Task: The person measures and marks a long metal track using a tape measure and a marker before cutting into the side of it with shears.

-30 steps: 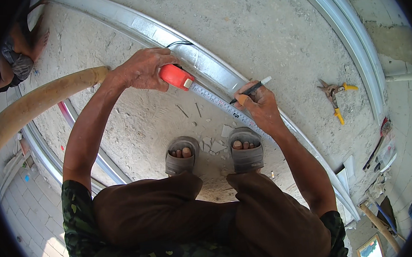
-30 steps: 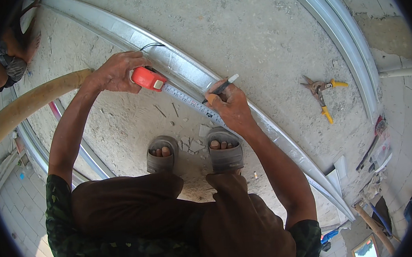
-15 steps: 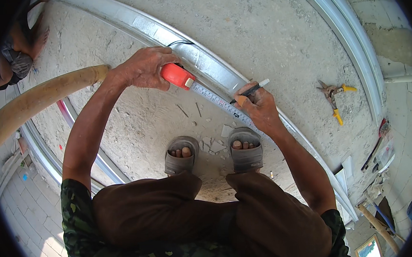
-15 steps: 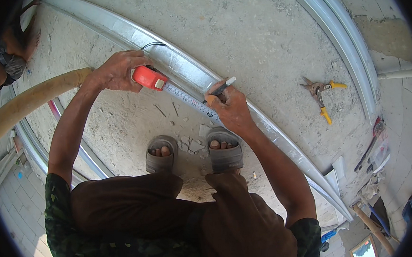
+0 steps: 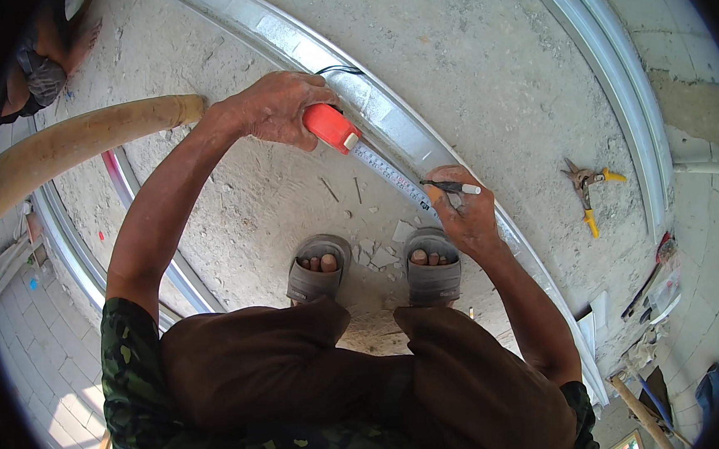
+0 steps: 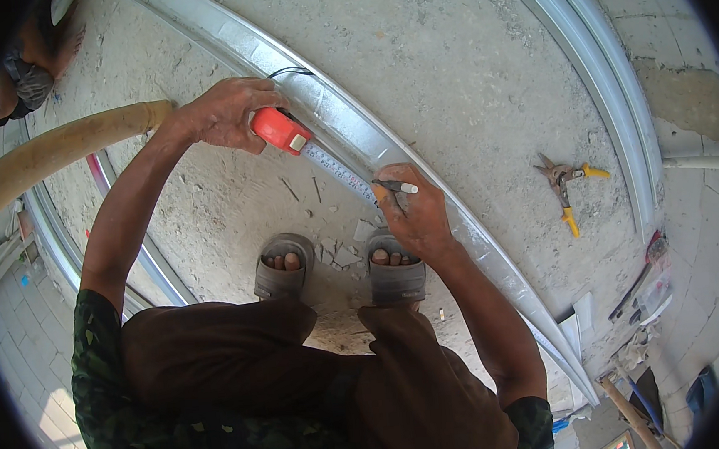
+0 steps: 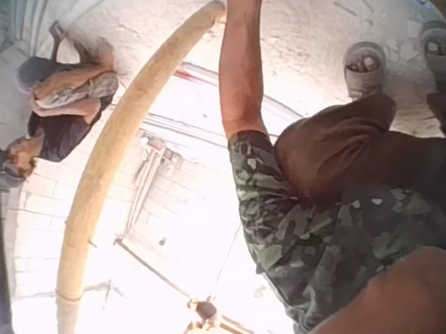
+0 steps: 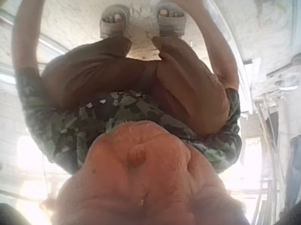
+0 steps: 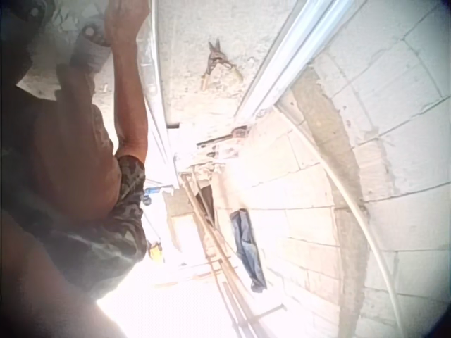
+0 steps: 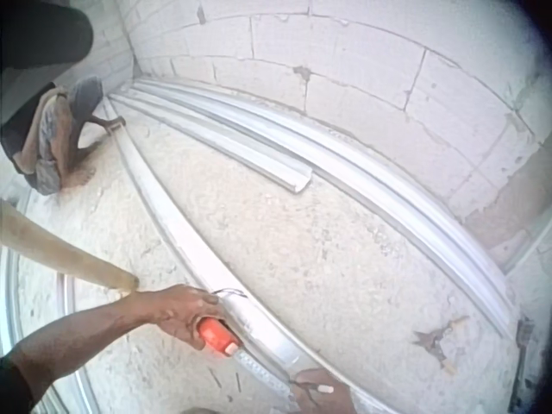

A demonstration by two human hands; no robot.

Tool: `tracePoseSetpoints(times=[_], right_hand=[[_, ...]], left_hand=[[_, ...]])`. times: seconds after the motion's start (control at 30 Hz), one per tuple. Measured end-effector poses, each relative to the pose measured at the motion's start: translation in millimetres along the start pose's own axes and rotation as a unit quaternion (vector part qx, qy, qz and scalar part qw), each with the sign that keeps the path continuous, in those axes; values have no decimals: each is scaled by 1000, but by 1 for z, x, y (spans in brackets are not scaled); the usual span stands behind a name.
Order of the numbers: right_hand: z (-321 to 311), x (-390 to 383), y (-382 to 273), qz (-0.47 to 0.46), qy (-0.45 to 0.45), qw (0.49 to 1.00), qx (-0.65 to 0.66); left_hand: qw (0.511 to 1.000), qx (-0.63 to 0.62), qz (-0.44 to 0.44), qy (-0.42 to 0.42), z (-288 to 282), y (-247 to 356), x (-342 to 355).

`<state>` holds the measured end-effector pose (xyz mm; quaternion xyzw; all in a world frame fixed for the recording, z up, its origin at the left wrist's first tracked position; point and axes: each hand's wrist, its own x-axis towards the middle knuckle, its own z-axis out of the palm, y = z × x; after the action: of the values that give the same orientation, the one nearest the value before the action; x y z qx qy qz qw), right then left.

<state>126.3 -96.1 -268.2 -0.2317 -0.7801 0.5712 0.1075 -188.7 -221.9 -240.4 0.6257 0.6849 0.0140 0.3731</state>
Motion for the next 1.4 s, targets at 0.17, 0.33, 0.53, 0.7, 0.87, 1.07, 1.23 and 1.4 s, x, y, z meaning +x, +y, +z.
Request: tracePoseSetpoints(times=[0.17,0.33,0.53,0.7,0.87,1.07,1.23,1.4], right_hand=[[3,0,-1,8,-13,1000,-3],[6,1,-1,-45,-26,998,-26],[7,-6,-7,-159,-84,962,-206],[-5,-3,-17,-205,-55,934,-288],[-5,-8,-11,-111,23,989,-99],[-3,-15,0,-27,79,996,31],[-27,5,-24,137,183,966,118],[-38,8,-25,157,127,977,69]], left_hand=[[1000,-8,3,8,1,0,-1],[1000,-11,0,7,2,0,-5],[999,-26,14,17,5,-3,-5],[1000,-13,17,17,5,-4,-6],[999,-24,13,17,6,-3,-8],[999,-26,28,28,4,-3,-5],[1000,-27,5,10,2,-1,-8],[1000,-12,8,20,-4,4,-7]])
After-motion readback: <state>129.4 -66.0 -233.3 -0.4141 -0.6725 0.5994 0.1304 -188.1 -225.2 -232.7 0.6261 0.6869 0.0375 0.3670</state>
